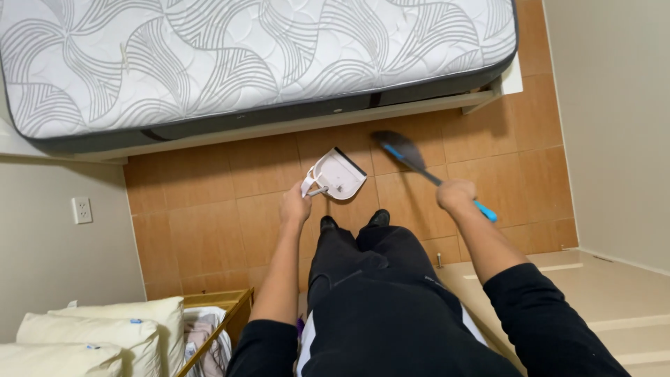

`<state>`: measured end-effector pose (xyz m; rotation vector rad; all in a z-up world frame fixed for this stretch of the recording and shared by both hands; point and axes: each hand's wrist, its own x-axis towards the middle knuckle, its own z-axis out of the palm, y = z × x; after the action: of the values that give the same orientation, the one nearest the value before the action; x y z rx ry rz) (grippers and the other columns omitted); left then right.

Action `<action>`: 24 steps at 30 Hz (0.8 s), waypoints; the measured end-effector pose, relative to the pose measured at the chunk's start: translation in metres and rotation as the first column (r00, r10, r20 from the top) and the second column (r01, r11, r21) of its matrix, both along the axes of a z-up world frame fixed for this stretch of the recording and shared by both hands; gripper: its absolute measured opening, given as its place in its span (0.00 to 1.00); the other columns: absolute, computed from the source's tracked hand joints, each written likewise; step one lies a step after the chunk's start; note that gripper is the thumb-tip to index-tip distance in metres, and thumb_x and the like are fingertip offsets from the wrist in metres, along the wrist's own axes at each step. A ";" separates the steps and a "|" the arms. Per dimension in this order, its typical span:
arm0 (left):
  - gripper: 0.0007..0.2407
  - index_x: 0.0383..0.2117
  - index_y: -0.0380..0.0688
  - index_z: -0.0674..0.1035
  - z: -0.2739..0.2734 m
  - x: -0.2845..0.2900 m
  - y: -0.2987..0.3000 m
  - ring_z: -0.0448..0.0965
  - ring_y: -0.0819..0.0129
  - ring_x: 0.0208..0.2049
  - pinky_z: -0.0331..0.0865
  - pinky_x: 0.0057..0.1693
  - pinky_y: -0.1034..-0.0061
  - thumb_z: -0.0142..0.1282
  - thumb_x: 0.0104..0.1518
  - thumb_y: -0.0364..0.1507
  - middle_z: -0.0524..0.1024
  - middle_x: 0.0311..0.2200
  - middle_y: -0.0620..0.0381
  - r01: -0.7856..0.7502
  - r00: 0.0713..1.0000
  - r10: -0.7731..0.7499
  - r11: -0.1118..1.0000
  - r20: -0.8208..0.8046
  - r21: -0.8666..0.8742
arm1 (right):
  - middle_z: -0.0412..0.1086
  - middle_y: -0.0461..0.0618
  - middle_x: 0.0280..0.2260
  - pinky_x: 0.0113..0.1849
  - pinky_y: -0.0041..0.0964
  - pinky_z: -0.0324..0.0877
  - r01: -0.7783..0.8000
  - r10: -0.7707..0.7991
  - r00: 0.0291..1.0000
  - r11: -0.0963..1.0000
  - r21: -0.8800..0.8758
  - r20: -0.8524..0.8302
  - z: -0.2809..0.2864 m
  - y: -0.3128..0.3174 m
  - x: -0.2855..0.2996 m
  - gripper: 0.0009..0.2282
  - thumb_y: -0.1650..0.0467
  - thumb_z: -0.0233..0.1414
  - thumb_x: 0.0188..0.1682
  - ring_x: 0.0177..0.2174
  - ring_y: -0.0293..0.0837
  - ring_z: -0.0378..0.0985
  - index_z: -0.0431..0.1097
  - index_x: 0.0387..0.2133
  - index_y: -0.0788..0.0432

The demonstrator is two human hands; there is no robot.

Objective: The person sweeps the tiled floor of a bedroom using a broom and dustpan. They sweep debris from under a bed and along the walls, then transfer the collected dirt into the dustpan.

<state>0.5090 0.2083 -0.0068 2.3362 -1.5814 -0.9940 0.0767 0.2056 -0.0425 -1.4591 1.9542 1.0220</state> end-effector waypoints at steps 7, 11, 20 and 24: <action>0.14 0.49 0.60 0.80 0.009 0.004 0.002 0.78 0.41 0.46 0.71 0.51 0.51 0.54 0.56 0.30 0.81 0.42 0.45 0.028 0.997 -0.026 1.000 -0.072 0.014 | 0.79 0.54 0.44 0.41 0.45 0.74 -0.126 0.119 0.990 0.987 0.099 0.073 0.090 -0.005 0.029 0.11 0.69 0.54 0.46 0.42 0.51 0.81 0.81 0.40 0.52; 0.14 0.48 0.57 0.80 0.009 0.015 0.003 0.78 0.39 0.46 0.71 0.51 0.49 0.54 0.56 0.29 0.81 0.41 0.42 0.181 0.981 -0.182 0.983 -0.059 -0.034 | 0.82 0.53 0.32 0.37 0.46 0.74 0.250 -0.253 0.966 0.965 0.079 0.044 0.176 0.003 -0.009 0.14 0.59 0.54 0.52 0.32 0.49 0.84 0.81 0.36 0.56; 0.15 0.48 0.56 0.80 0.005 0.004 -0.016 0.78 0.37 0.43 0.71 0.51 0.49 0.54 0.54 0.28 0.80 0.39 0.39 0.318 0.947 -0.319 0.947 -0.036 -0.039 | 0.78 0.54 0.46 0.43 0.50 0.76 0.252 -0.273 0.957 0.950 -0.182 -0.100 0.118 0.038 -0.045 0.12 0.67 0.55 0.48 0.47 0.54 0.81 0.81 0.44 0.52; 0.16 0.48 0.57 0.80 0.005 -0.003 -0.018 0.79 0.38 0.43 0.71 0.51 0.49 0.55 0.52 0.28 0.81 0.39 0.40 0.370 0.929 -0.371 0.927 0.006 -0.053 | 0.80 0.49 0.43 0.37 0.44 0.78 0.219 -0.249 0.964 0.939 -0.264 -0.087 0.023 0.053 -0.004 0.12 0.66 0.49 0.54 0.43 0.50 0.84 0.82 0.41 0.49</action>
<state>0.5059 0.1902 -0.0016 2.0382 -2.0714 -1.0059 0.0722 0.2587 -0.0193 -1.2721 2.3511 0.7928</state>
